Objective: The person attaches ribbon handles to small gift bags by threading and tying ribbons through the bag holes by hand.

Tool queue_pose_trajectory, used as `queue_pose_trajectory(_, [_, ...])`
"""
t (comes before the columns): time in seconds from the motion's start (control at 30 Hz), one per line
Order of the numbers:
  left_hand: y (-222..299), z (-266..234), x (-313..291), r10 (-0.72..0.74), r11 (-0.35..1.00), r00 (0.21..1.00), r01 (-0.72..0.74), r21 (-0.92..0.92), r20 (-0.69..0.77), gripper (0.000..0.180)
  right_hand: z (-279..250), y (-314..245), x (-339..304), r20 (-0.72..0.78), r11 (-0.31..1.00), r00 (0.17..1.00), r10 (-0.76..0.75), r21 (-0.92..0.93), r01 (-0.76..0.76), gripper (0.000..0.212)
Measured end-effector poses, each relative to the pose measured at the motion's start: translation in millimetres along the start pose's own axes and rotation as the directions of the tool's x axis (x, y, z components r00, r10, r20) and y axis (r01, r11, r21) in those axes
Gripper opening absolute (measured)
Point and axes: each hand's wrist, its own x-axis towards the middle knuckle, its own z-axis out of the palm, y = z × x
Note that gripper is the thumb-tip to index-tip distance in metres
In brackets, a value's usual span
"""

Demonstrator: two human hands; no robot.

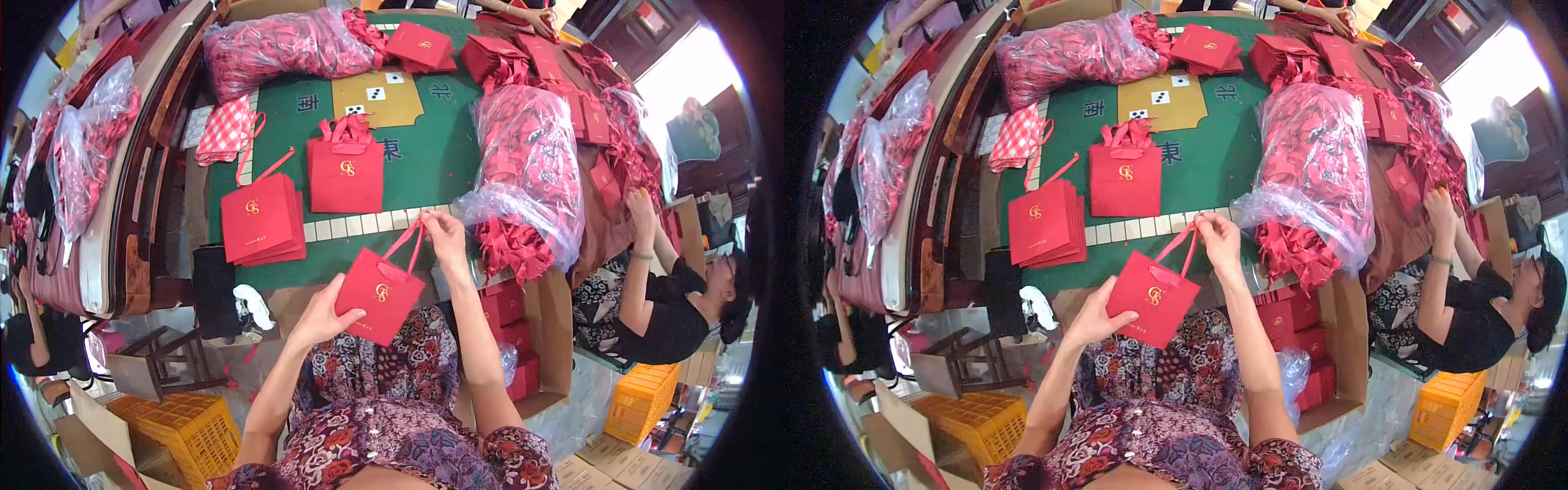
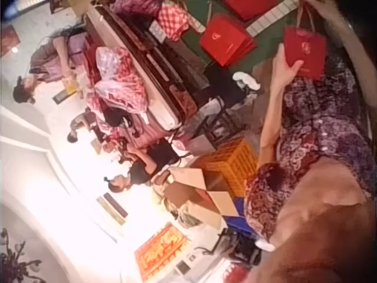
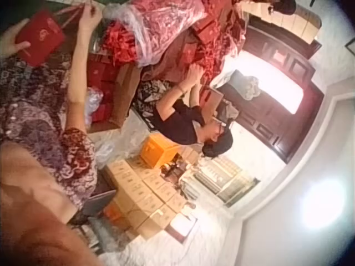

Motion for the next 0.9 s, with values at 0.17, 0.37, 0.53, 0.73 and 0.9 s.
queue_pose_trajectory(0.17, [6, -7, -4, 0.006, 0.999, 0.998, -0.009, 0.05, 0.055, 0.061, 0, 14, -1, -0.017, 0.998, 0.999, -0.046, -0.041, 0.045, 0.021])
queue_pose_trajectory(0.37, [-3, -15, -11, -0.003, 1.0, 0.997, 0.002, -0.018, -0.079, 0.055, -6, -4, -31, -0.05, 0.965, 0.987, -0.155, -0.222, 0.14, 0.024])
queue_pose_trajectory(0.53, [11, -31, -7, 0.101, 0.994, 0.919, -0.081, 0.068, -0.381, 0.044, -31, -24, -73, -0.089, 0.651, 0.804, -0.588, -0.643, 0.405, 0.016])
queue_pose_trajectory(0.73, [37, -13, -5, 0.379, 0.891, 0.748, -0.136, 0.433, -0.545, 0.028, -74, 7, -88, -0.266, 0.621, 0.78, -0.566, -0.76, 0.192, 0.027])
queue_pose_trajectory(0.9, [21, 34, -12, 0.512, 0.715, 0.821, -0.244, 0.655, -0.253, 0.054, -81, 11, -79, -0.292, 0.644, 0.79, -0.538, -0.747, 0.162, 0.018])
